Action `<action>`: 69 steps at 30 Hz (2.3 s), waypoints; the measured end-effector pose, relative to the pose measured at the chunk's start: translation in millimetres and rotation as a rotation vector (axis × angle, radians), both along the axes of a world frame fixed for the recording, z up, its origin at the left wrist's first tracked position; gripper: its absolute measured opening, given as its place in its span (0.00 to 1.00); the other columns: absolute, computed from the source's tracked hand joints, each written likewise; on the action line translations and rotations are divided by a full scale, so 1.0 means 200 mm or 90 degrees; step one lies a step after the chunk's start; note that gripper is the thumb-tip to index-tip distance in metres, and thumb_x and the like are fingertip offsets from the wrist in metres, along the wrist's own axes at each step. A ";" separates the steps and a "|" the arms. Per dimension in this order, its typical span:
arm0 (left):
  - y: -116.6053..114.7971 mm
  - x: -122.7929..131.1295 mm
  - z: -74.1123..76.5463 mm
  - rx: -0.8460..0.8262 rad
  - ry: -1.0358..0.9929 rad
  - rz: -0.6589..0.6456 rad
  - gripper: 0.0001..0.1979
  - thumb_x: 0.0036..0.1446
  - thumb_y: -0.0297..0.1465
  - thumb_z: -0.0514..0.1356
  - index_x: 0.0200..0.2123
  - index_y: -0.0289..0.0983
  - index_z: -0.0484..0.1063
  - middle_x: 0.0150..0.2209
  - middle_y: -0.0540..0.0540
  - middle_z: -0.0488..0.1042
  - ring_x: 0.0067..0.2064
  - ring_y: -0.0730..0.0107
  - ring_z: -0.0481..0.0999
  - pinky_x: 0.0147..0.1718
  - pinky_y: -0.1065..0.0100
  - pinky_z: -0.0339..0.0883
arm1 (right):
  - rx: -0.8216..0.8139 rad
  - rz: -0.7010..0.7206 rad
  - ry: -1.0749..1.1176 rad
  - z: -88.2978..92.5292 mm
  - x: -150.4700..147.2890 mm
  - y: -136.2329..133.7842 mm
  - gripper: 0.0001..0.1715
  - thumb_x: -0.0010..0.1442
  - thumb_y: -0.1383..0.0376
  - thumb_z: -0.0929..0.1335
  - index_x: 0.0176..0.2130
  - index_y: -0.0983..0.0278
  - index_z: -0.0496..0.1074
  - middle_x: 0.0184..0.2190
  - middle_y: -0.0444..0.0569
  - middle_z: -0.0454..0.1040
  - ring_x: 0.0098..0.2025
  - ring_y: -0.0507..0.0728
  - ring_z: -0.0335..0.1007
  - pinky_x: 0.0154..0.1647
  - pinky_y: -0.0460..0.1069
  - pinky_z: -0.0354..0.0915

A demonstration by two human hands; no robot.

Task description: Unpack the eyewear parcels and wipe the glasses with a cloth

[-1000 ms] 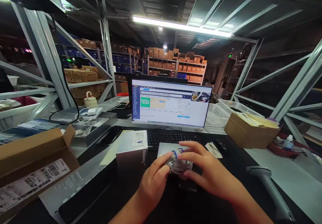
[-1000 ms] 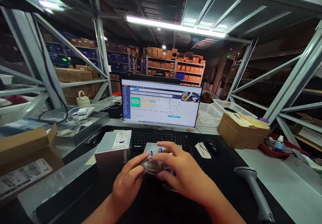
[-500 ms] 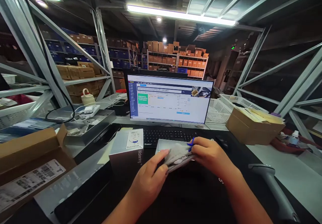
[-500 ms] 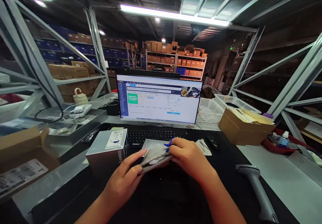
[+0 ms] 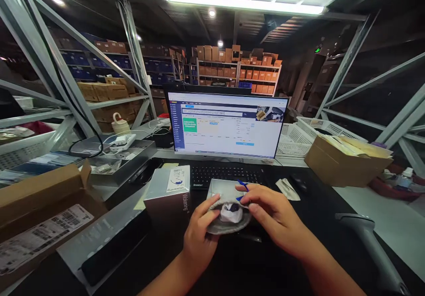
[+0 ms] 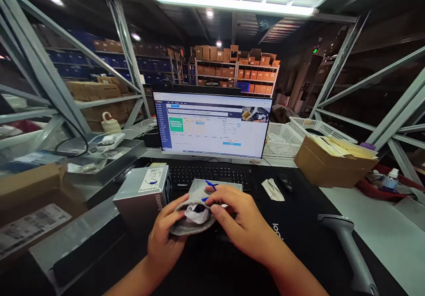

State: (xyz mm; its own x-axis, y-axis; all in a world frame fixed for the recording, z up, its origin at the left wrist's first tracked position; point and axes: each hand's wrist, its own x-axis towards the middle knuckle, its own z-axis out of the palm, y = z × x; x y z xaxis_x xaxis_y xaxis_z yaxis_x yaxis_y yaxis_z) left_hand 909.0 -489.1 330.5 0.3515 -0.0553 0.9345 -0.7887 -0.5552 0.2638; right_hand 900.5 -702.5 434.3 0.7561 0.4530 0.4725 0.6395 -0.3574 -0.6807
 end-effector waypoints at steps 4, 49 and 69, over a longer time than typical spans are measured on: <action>-0.01 -0.04 -0.06 0.093 -0.082 0.002 0.16 0.63 0.21 0.58 0.53 0.38 0.70 0.60 0.40 0.71 0.56 0.61 0.77 0.49 0.64 0.79 | -0.020 -0.083 -0.097 -0.04 -0.02 0.03 0.08 0.58 0.63 0.74 0.40 0.59 0.79 0.46 0.54 0.80 0.55 0.63 0.76 0.50 0.53 0.75; -0.06 0.02 0.11 -0.759 0.717 -0.381 0.29 0.35 0.43 0.78 0.37 0.33 0.75 0.25 0.50 0.76 0.20 0.78 0.71 0.16 0.80 0.63 | 0.109 -0.078 0.020 0.02 0.18 -0.23 0.07 0.56 0.59 0.76 0.37 0.54 0.84 0.49 0.52 0.79 0.51 0.63 0.75 0.48 0.54 0.70; -0.08 0.05 0.06 -0.715 0.662 -0.280 0.31 0.41 0.51 0.72 0.40 0.36 0.69 0.26 0.52 0.74 0.21 0.73 0.71 0.18 0.74 0.65 | 0.258 -0.015 0.148 -0.03 0.25 -0.16 0.09 0.44 0.62 0.80 0.30 0.58 0.83 0.43 0.50 0.80 0.48 0.61 0.74 0.53 0.57 0.65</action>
State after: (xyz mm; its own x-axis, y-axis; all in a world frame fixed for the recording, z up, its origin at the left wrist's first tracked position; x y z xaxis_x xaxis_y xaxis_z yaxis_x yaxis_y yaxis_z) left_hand 918.6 -506.0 342.7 0.9778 0.2014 -0.0572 -0.0516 0.4967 0.8664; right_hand 950.0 -734.2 428.8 0.8706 0.2487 0.4245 0.4483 -0.0454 -0.8927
